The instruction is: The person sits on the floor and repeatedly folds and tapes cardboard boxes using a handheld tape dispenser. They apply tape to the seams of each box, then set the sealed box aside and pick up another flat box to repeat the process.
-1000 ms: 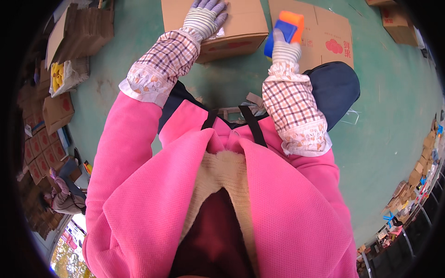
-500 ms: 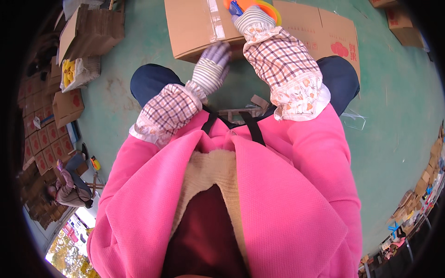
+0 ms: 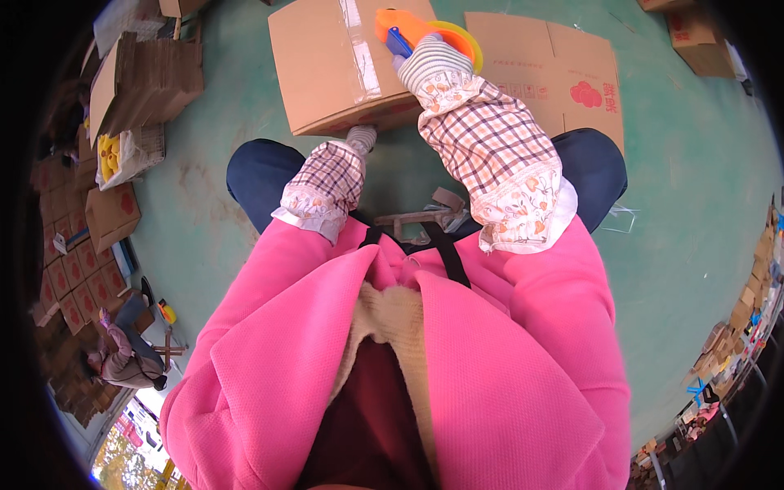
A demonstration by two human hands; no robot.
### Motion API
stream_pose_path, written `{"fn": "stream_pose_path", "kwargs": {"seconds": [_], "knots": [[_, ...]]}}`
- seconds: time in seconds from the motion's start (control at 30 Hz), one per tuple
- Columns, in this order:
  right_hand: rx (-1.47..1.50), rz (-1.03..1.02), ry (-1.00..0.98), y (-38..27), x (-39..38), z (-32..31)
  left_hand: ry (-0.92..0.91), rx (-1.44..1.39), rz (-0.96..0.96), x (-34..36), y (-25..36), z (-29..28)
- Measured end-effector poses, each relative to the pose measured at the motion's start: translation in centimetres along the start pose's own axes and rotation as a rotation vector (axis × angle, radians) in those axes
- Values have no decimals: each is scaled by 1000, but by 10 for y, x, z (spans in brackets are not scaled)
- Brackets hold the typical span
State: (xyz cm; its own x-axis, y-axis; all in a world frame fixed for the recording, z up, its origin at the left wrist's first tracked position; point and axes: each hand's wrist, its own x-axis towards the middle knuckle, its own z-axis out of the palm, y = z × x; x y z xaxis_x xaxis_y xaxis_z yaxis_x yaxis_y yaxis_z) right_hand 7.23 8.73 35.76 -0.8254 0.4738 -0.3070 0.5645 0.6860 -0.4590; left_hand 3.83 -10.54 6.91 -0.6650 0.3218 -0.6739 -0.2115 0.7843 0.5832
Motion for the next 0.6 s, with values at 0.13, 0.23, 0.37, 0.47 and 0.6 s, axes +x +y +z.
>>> {"fn": "stream_pose_path", "kwargs": {"seconds": [0.13, 0.23, 0.37, 0.47, 0.6], "knots": [[59, 8, -53, 20, -2, -7, 63, 3, -62, 0, 4, -37], [-8, -33, 58, 56, 0, -24, 208, -119, -177, -16, -1, -52], [-84, 188, 89, 144, 16, -59, 320, -475, -433, -30, -3, -49], [-167, 312, 148, 204, 28, -62, 295, -690, -388, -22, 15, -46], [-16, 485, 216, 249, 39, -62, 65, -922, -141, -14, 56, -49]]}}
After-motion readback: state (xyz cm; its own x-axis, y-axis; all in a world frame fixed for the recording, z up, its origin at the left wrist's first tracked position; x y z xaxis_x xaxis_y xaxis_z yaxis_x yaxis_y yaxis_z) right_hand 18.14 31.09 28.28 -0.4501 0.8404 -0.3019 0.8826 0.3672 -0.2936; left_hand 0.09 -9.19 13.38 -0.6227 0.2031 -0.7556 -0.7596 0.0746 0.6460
